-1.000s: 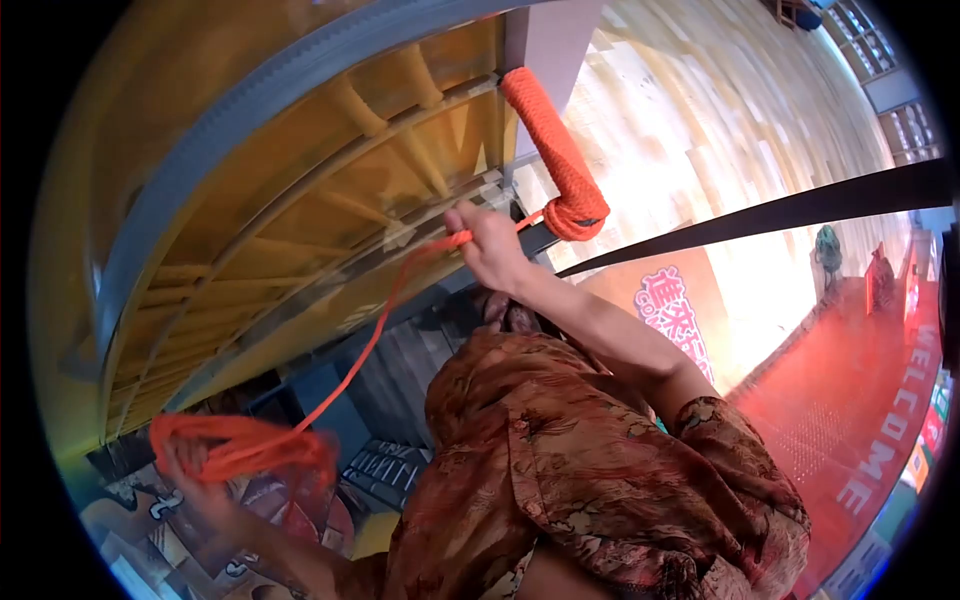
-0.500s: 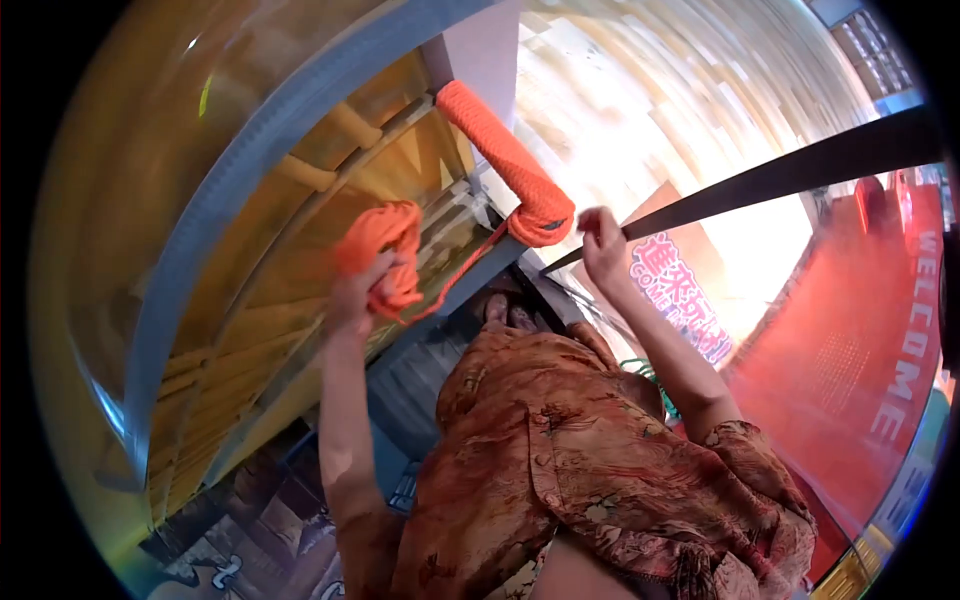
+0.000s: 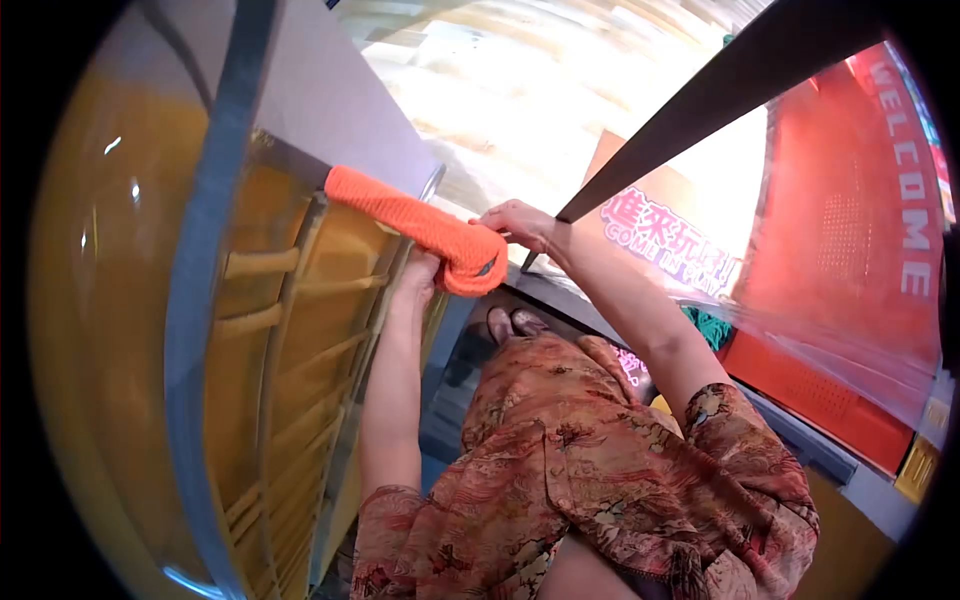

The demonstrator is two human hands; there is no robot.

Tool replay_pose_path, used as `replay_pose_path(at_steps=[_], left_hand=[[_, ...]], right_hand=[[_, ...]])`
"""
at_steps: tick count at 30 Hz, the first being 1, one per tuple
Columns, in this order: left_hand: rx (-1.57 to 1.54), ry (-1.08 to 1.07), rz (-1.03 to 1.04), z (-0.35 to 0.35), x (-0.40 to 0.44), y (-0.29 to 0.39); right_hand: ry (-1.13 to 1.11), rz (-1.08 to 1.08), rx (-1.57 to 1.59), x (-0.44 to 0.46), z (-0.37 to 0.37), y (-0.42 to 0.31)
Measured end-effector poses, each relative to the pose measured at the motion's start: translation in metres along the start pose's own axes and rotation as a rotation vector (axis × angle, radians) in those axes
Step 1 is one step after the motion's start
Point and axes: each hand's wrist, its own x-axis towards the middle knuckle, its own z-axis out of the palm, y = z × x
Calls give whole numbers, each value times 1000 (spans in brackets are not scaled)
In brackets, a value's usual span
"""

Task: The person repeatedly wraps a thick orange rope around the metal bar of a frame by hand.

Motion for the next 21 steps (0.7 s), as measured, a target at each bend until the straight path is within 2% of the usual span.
replay_pose_path(at_steps=[2, 4, 7, 8, 10, 12, 15, 17, 20, 21], left_hand=[[3, -74, 47, 2, 10, 6], [-61, -136, -29, 2, 12, 8], [-69, -163, -53, 4, 11, 8], [-75, -89, -105, 3, 14, 8], [-77, -12, -168, 7, 8, 10], [-60, 155, -42, 17, -9, 21], [-9, 103, -64, -35, -21, 12], [46, 128, -82, -38, -37, 24], [-60, 176, -43, -40, -61, 39], [-68, 186, -32, -43, -68, 41]], right_hand=[[40, -30, 93, 1, -4, 0], [161, -110, 467, -10, -4, 6], [330, -143, 411, -42, -4, 6], [365, -176, 383, -42, -7, 12], [355, -132, 381, -53, -10, 21], [363, -94, 320, -70, -1, 19], [302, -93, 441, -106, 26, 5], [335, -139, 380, -122, 40, -2], [283, -215, 344, -125, 46, 7], [332, -243, 322, -120, 46, 7]])
